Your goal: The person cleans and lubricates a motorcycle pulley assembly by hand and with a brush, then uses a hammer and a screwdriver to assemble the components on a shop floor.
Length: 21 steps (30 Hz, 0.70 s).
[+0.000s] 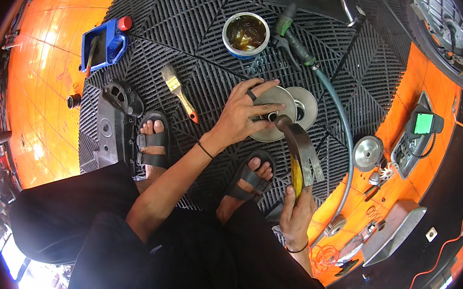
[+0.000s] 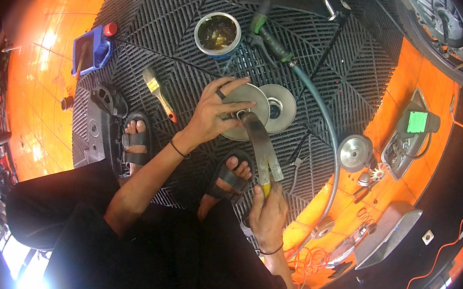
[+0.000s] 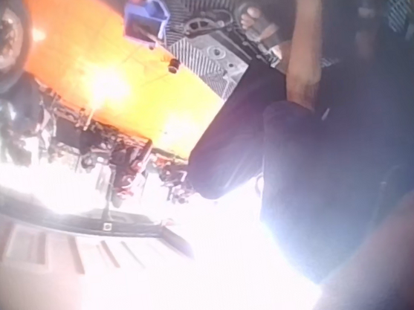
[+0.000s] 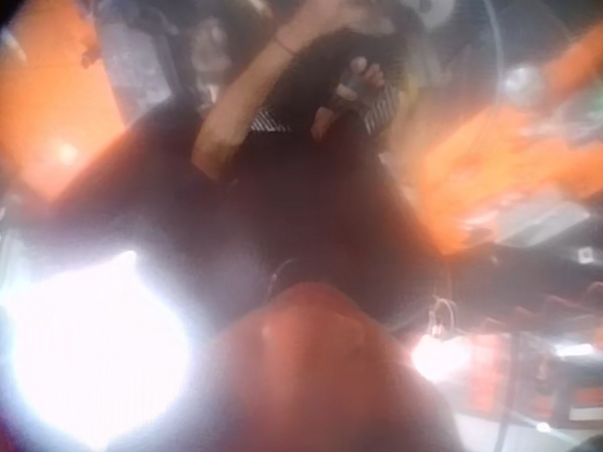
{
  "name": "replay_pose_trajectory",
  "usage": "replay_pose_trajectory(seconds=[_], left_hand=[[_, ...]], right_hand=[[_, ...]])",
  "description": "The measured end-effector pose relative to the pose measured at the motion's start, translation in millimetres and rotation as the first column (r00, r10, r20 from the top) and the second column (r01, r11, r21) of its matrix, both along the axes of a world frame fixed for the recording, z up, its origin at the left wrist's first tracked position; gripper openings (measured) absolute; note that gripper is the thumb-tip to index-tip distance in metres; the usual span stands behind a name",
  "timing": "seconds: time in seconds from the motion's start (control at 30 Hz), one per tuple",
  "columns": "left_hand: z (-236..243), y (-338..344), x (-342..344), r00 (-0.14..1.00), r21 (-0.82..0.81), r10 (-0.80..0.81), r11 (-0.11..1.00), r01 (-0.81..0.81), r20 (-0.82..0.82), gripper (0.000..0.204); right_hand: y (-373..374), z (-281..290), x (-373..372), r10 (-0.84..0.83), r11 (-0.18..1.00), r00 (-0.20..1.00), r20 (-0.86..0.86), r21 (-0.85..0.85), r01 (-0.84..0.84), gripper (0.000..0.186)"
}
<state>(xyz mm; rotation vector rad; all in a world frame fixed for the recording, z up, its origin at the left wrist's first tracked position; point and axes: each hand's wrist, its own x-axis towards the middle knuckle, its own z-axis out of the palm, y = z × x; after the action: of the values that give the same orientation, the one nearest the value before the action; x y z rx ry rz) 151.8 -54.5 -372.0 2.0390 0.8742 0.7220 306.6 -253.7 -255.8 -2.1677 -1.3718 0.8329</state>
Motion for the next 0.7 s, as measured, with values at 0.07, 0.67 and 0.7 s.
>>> replay_pose_trajectory(seconds=[0.07,0.67,0.7], left_hand=[[-0.6,-0.1,-0.3,1.000,-0.011,0.010,1.000,-0.010,-0.006,0.060],[-1.6,0.5,-1.4,1.000,-0.048,-0.018,0.999,0.019,0.021,0.051],[-2.3,2.3,-0.4,1.000,-0.042,-0.017,0.999,0.018,0.024,0.051]], right_hand=[[-1.1,-1.2,0.3,0.029,0.999,1.000,-0.003,0.029,-0.029,0.029],[27.4,9.4,1.6,0.010,0.994,0.998,0.058,-0.111,-0.004,0.026],[29.9,11.5,2.0,0.016,0.993,0.998,0.055,-0.116,-0.009,0.026]])
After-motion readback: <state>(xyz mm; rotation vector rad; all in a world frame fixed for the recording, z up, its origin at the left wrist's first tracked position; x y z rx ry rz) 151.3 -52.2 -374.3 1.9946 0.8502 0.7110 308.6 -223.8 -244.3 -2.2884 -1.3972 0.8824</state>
